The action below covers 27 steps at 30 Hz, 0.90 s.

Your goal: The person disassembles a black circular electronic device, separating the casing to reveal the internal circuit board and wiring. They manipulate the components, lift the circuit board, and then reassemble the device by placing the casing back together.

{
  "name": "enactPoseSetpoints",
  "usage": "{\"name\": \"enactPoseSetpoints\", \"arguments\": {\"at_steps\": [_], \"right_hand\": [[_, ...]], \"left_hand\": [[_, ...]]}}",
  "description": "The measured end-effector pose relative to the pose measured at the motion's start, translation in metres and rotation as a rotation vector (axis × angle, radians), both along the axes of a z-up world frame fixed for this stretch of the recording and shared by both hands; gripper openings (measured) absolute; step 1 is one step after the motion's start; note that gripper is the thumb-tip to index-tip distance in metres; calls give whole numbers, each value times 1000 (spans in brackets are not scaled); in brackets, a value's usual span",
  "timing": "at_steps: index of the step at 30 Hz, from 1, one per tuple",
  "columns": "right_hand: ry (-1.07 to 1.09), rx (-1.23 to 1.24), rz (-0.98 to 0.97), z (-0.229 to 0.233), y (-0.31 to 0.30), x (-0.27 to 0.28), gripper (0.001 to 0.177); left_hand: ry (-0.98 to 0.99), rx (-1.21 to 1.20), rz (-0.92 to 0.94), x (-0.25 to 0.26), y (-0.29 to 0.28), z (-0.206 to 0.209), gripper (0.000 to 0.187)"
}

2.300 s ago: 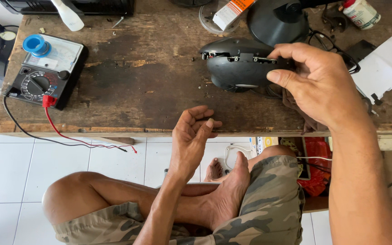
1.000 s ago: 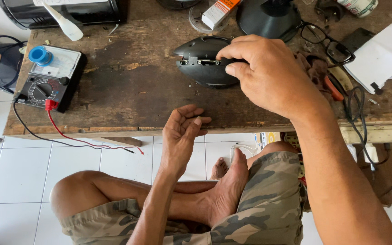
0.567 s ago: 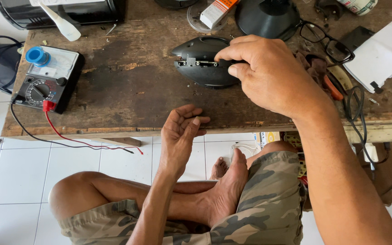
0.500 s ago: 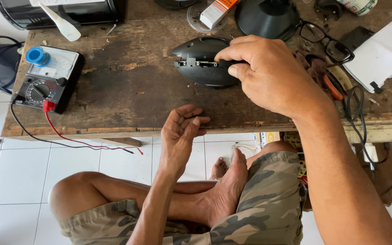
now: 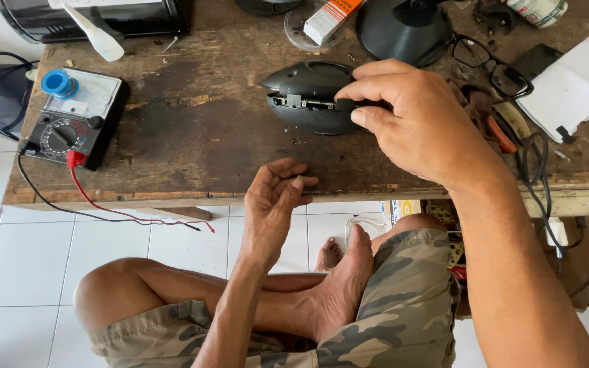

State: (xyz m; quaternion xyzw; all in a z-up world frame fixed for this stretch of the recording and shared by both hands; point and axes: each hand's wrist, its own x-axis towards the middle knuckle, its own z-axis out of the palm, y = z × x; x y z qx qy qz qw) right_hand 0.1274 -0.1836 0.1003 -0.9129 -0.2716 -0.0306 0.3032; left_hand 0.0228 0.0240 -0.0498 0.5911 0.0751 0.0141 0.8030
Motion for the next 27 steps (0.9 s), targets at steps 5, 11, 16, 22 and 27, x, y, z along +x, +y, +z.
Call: {"name": "enactPoseSetpoints", "arguments": {"at_steps": [5, 11, 16, 22, 27], "right_hand": [[-63, 21, 32, 1, -1, -12, 30], [-51, 75, 60, 1, 2, -39, 33], [-1, 136, 74, -4, 8, -64, 33], [-58, 162, 17, -20, 10, -89, 28], [-125, 167, 5, -35, 6, -97, 27]], "left_hand": [[17, -7, 3, -1, 0, 6, 40], [67, -43, 25, -5, -4, 31, 48], [80, -49, 31, -10, -7, 54, 40], [75, -84, 23, -17, -6, 44, 39], [51, -94, 5, -18, -7, 37, 45]]}}
